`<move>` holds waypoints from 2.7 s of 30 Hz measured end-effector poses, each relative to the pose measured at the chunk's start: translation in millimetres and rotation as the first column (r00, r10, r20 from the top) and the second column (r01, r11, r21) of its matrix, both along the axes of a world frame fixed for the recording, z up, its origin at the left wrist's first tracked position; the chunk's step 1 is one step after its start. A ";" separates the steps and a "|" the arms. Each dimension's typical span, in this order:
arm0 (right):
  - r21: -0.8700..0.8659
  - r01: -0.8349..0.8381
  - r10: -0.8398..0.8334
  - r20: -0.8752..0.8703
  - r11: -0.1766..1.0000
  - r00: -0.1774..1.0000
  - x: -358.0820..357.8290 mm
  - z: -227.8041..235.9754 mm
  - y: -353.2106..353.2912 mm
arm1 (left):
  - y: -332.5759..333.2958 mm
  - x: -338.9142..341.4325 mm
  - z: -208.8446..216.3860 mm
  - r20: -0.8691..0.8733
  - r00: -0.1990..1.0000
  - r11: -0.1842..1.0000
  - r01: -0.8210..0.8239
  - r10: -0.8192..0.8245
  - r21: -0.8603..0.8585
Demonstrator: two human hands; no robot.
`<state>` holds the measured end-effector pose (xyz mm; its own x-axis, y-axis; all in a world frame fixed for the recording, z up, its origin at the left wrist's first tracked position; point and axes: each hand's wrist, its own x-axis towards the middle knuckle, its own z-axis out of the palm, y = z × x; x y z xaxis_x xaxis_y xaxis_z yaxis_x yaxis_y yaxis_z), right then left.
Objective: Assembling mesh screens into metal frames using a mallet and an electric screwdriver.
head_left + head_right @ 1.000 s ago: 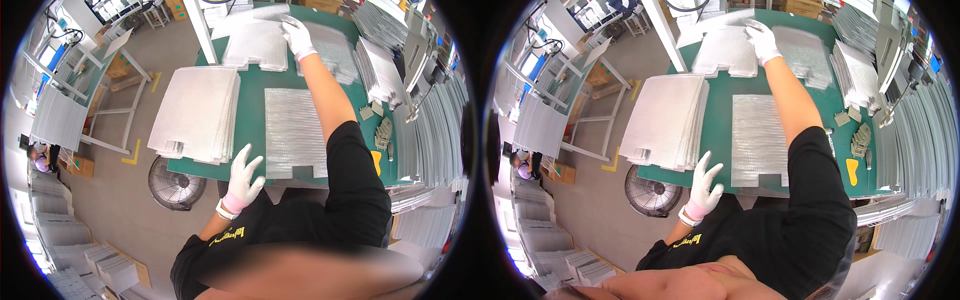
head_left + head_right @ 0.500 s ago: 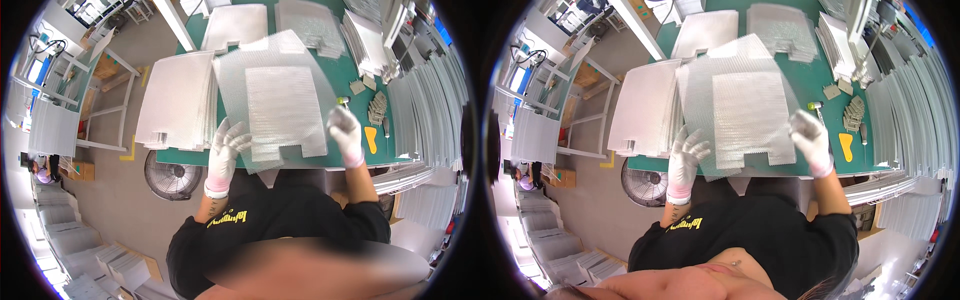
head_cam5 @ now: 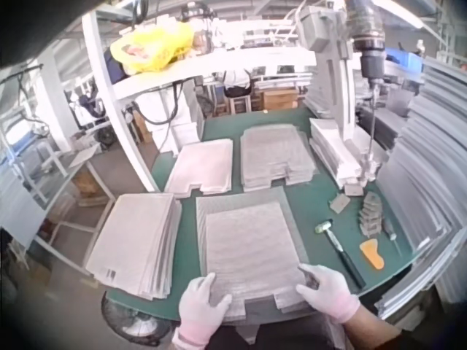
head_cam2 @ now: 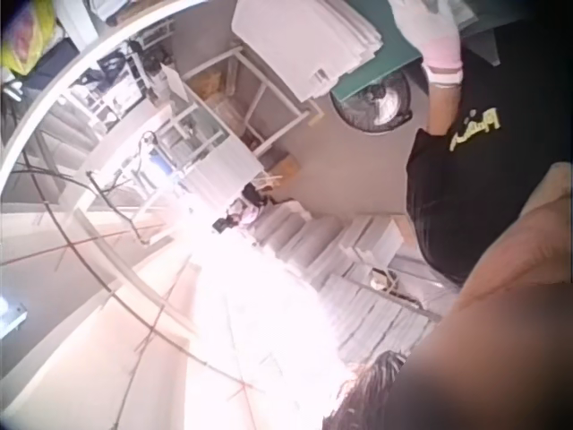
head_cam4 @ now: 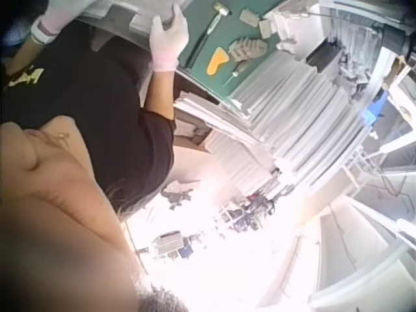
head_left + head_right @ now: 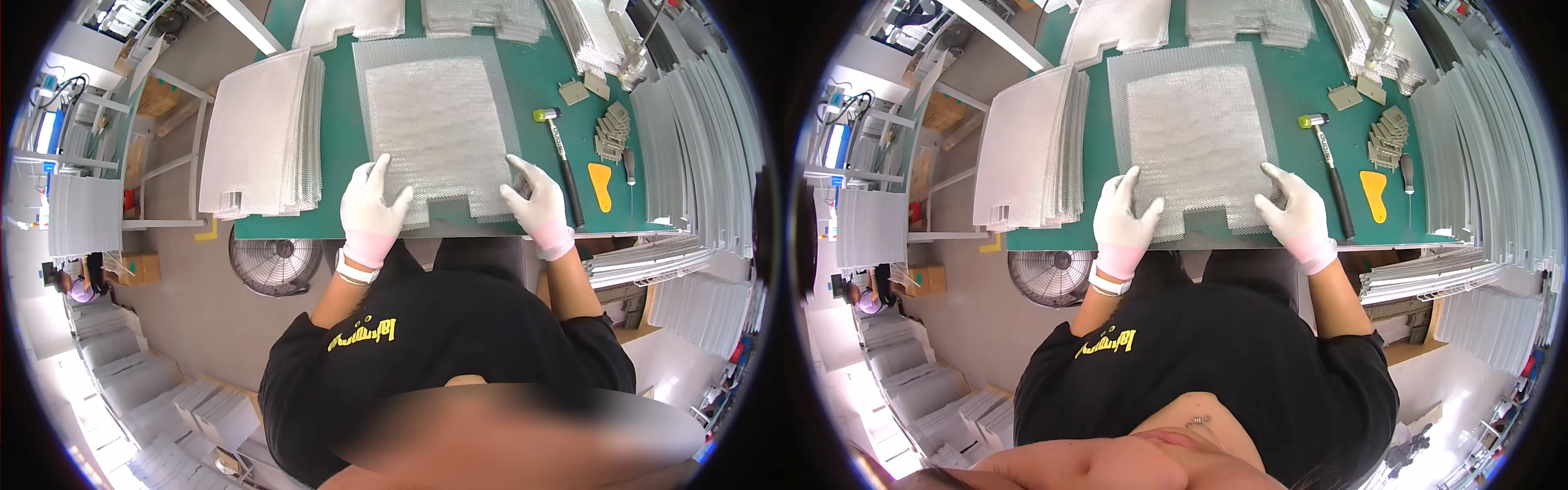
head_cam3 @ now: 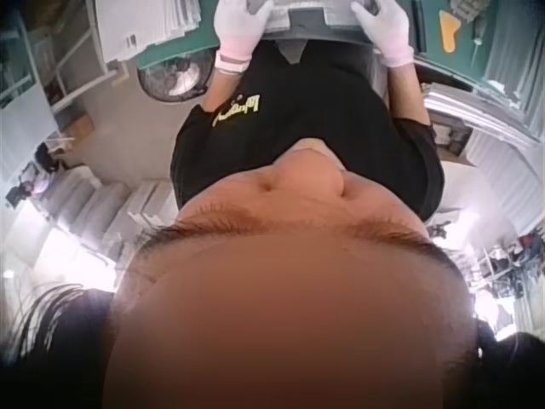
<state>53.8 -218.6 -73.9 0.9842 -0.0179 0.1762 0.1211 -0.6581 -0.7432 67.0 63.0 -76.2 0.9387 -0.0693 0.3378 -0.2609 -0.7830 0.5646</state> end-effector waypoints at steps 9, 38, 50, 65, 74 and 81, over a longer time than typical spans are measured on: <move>-0.108 -0.005 0.003 -0.019 0.994 1.000 12.9 -27.4 0.0 | -0.3 17.5 -30.1 -0.058 0.998 0.989 -0.013 0.022 0.150; -0.322 -0.042 0.052 0.025 0.946 0.998 113.6 14.9 -96.2 | 24.1 44.5 -50.2 -0.254 0.965 0.893 0.164 -0.058 0.419; -0.121 0.489 -0.485 0.061 0.864 0.872 318.8 17.3 -220.0 | 27.3 11.8 -19.3 0.046 0.997 0.946 -0.067 0.055 0.317; -0.352 0.568 -0.555 0.148 0.744 0.818 256.3 94.1 -247.9 | 20.3 -8.5 -16.8 -0.002 0.996 0.980 0.087 -0.088 0.180; 0.290 0.436 -0.523 0.503 0.852 0.688 237.8 77.5 -241.6 | 14.0 -14.0 -17.5 0.011 0.986 0.984 0.167 -0.168 0.068; 0.604 -0.159 -0.236 0.522 0.781 0.820 118.2 47.3 -85.5 | -19.6 -17.9 -5.6 -0.136 0.836 0.756 0.395 -0.531 -0.523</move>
